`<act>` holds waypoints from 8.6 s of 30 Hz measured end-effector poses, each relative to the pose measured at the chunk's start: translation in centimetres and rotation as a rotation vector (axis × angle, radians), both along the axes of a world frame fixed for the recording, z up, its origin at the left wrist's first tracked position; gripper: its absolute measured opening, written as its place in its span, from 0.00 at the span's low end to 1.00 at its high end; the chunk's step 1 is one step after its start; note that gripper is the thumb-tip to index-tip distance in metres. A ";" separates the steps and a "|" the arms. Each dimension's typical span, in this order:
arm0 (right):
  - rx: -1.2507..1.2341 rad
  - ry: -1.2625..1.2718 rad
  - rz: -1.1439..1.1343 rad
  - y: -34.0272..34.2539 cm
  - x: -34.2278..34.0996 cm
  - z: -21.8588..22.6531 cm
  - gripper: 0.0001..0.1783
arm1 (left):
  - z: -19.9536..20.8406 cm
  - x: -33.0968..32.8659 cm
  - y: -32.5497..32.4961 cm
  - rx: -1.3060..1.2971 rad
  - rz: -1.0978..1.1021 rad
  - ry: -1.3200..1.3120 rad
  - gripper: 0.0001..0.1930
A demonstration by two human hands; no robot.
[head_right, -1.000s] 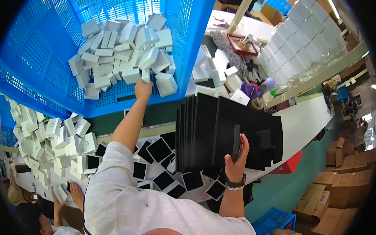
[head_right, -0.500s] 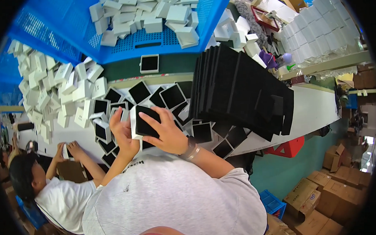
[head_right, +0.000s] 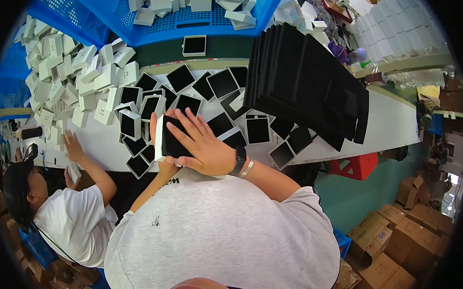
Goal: Placing black protective inserts into small white product boxes and stacking them.
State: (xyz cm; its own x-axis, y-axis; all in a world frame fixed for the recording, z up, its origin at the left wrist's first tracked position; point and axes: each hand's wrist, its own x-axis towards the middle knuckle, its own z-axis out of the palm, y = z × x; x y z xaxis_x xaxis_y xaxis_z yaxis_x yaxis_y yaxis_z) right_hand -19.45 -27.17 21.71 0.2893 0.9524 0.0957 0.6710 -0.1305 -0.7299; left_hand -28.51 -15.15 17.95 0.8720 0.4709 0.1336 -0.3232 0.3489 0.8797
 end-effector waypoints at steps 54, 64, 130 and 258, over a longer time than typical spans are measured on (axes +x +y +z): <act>0.097 -0.097 -1.296 -14.9 15.9 0.9 0.26 | -0.9 11.9 22.7 2.095 -0.080 1.105 0.32; -0.073 -0.472 -1.502 -22.1 16.8 -4.3 0.24 | -15.1 39.7 5.4 1.056 -0.076 0.559 0.32; 0.307 0.948 -0.447 -3.3 -3.2 -5.4 0.20 | 0.7 -2.9 -1.1 0.429 -0.028 0.540 0.10; -0.580 -0.486 -1.656 -29.2 20.8 -9.0 0.30 | -7.9 40.5 18.3 1.405 0.317 0.183 0.42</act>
